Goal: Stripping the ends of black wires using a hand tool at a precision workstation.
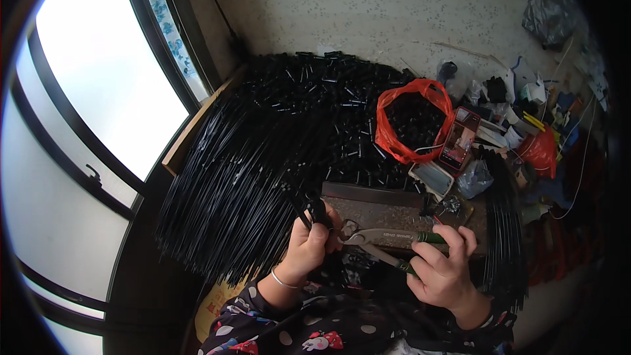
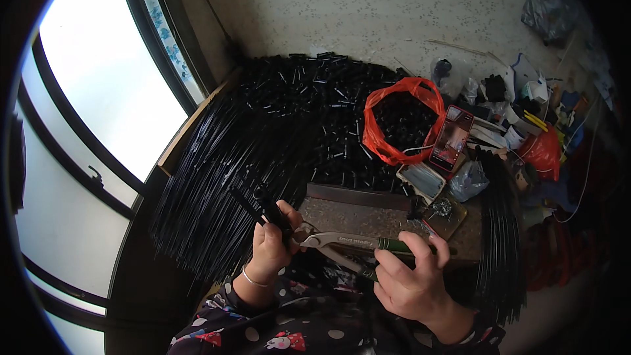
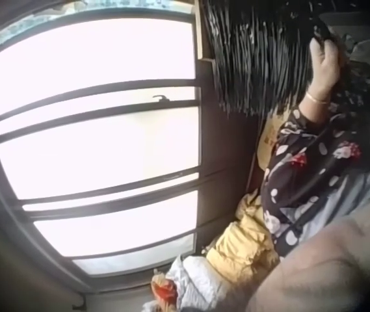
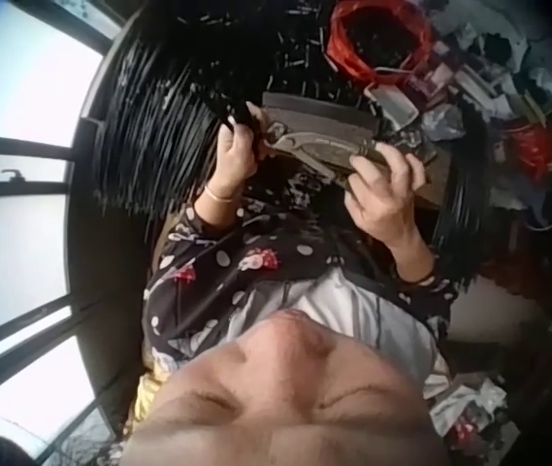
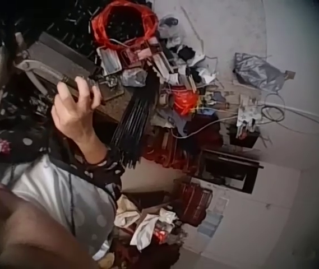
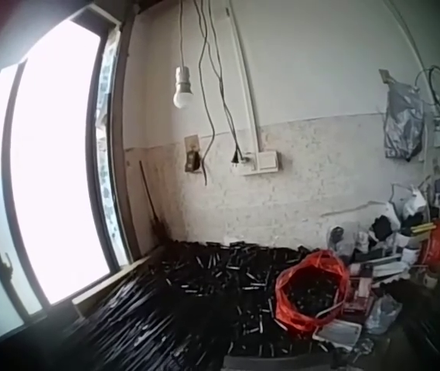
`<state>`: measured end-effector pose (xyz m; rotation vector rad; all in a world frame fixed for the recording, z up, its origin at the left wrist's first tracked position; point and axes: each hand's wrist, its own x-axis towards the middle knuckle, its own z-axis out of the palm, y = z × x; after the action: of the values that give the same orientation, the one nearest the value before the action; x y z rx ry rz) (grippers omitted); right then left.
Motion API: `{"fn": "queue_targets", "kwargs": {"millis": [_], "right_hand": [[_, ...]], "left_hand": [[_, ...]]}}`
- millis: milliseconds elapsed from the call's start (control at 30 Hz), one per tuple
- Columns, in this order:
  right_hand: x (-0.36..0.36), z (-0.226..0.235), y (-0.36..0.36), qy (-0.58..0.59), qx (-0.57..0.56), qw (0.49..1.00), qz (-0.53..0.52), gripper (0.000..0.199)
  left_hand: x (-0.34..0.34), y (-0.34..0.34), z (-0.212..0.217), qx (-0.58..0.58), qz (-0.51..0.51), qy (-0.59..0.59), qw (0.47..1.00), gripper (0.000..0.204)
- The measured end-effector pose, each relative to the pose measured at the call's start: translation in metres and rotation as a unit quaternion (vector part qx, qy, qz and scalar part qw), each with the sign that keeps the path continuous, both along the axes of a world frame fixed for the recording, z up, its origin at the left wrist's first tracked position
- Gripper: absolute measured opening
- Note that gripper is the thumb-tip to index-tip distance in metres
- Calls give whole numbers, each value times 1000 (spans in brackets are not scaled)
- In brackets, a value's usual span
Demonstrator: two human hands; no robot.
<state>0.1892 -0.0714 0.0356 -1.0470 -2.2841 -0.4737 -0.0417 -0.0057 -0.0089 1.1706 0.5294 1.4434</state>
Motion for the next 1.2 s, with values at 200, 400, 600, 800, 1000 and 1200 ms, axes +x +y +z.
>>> {"fn": "queue_targets", "kwargs": {"millis": [200, 400, 600, 800, 1000, 1200], "right_hand": [[3, -1, 1, 18, -37, 999, 27, 23], [5, 6, 1, 73, -96, 989, 82, 29], [8, -34, -10, 460, -638, 538, 303, 20], [-5, -57, -15, 436, -796, 377, 188, 39], [-4, -12, 10, 107, -15, 994, -6, 57], [2, -38, -1, 269, -575, 755, 168, 32]], "left_hand": [[-1, -1, 0, 15, 29, 53, 998, 48], [-6, -3, 3, 14, 8, 36, 999, 44], [-6, 0, 9, 76, -14, 45, 996, 46], [7, 1, 17, 74, -8, 80, 994, 53], [-3, -3, 23, 74, 59, 99, 991, 34], [0, 4, 21, 98, -7, 81, 992, 55]]}}
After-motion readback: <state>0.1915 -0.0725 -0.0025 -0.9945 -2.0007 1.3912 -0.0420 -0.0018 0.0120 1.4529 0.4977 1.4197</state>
